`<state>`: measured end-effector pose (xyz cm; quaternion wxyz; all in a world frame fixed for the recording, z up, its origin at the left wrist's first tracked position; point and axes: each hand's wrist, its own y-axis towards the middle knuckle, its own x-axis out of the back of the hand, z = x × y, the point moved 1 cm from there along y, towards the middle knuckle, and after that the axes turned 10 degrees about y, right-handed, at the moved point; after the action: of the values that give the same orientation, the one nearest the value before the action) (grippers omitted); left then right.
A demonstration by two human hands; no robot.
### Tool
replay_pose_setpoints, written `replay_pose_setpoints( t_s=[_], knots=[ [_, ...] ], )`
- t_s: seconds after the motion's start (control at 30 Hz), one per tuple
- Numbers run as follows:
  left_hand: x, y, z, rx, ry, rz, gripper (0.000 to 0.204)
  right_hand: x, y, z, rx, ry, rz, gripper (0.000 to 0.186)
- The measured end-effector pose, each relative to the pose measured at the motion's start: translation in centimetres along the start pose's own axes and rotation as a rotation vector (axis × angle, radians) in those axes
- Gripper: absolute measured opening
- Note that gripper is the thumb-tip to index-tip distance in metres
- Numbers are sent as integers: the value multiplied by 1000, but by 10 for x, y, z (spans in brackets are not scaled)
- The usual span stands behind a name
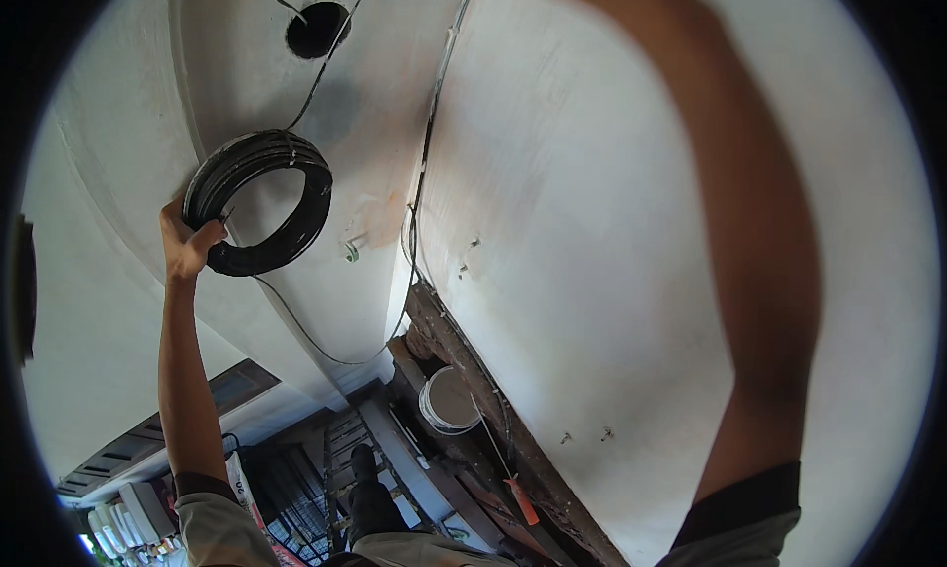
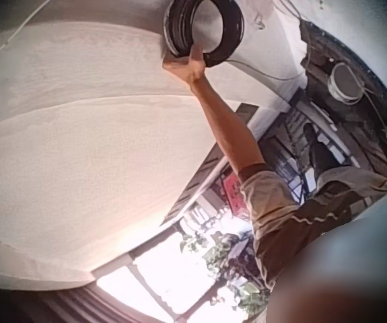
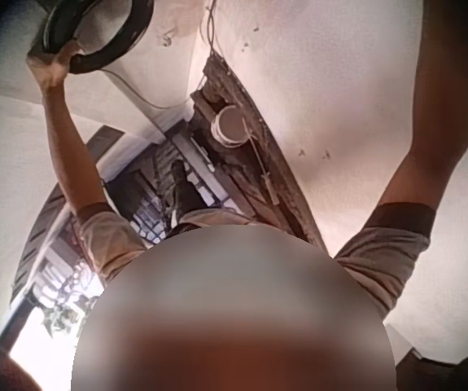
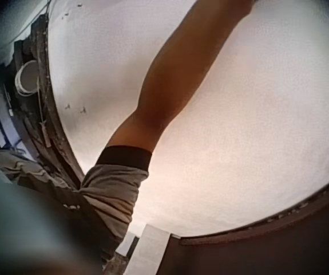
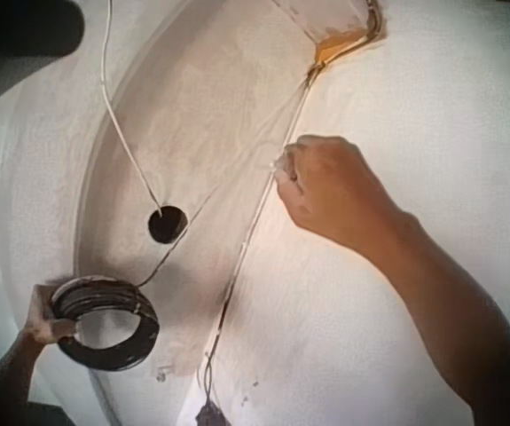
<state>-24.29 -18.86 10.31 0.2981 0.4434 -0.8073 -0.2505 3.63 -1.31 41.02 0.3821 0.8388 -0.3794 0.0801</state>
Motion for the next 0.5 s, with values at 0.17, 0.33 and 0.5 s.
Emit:
replay_pose_setpoints(
  t_s=[0.17, 0.33, 0.5],
  knots=[
    [13, -4, 14, 46, 63, 46, 32, -134, -123, 123, -487, 651, 493, 22],
    [7, -4, 5, 99, 62, 55, 33, -191, -183, 138, -630, 668, 415, 22],
    [8, -3, 2, 77, 59, 59, 33, -152, -109, 9, -620, 263, 293, 45]
  ],
)
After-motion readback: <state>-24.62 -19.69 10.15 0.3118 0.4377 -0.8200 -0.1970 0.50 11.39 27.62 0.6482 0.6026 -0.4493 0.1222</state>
